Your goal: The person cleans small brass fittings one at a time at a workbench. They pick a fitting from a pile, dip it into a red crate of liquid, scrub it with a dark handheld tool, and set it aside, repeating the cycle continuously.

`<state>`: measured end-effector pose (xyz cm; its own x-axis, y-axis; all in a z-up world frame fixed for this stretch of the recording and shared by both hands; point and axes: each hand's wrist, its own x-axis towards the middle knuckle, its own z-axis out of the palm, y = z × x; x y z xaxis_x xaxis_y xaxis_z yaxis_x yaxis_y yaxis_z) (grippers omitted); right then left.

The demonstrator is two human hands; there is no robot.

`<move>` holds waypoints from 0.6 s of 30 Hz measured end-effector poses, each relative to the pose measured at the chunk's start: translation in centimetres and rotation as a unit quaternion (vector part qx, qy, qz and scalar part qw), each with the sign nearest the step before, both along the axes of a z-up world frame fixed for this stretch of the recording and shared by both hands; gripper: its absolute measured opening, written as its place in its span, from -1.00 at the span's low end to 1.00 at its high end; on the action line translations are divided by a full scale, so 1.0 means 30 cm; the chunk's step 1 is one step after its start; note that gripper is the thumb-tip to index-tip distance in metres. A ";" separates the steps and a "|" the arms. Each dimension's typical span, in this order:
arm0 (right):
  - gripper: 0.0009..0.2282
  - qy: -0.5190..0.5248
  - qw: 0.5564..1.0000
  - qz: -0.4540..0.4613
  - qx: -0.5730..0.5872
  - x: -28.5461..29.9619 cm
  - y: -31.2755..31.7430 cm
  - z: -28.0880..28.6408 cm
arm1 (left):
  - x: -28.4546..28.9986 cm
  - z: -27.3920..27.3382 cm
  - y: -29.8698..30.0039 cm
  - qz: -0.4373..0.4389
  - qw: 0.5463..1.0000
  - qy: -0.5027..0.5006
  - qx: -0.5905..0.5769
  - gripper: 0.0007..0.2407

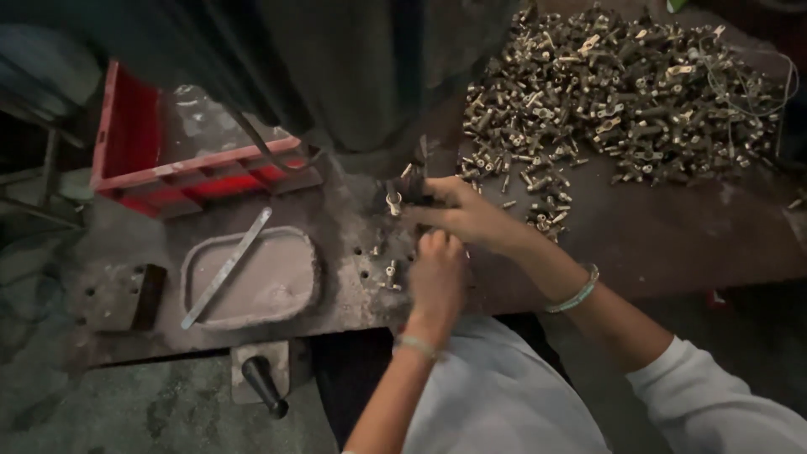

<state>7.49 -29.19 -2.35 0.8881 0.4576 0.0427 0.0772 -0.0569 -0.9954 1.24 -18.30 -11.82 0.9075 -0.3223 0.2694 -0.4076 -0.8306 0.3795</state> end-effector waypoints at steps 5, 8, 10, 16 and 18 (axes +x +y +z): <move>-0.82 0.088 0.993 -0.056 0.056 -0.080 0.070 0.013 | 0.017 -0.143 -0.063 -0.058 0.988 -0.100 -0.098 -0.75; -0.82 0.065 0.980 -0.146 0.116 -0.124 0.131 -0.039 | -0.093 0.052 0.053 -0.045 0.990 0.019 -0.134 -0.79; -0.83 0.052 0.968 -0.205 0.138 -0.138 0.157 -0.050 | -0.154 0.151 0.184 -0.020 0.974 0.174 -0.145 -0.82; -0.85 0.116 0.946 -0.296 0.060 -0.159 0.163 -0.078 | -0.153 0.326 0.636 0.098 0.978 -0.027 -0.182 -0.80; -0.85 0.075 0.948 -0.287 0.113 -0.150 0.140 -0.070 | -0.115 0.337 0.718 0.151 0.974 -0.010 -0.170 -0.83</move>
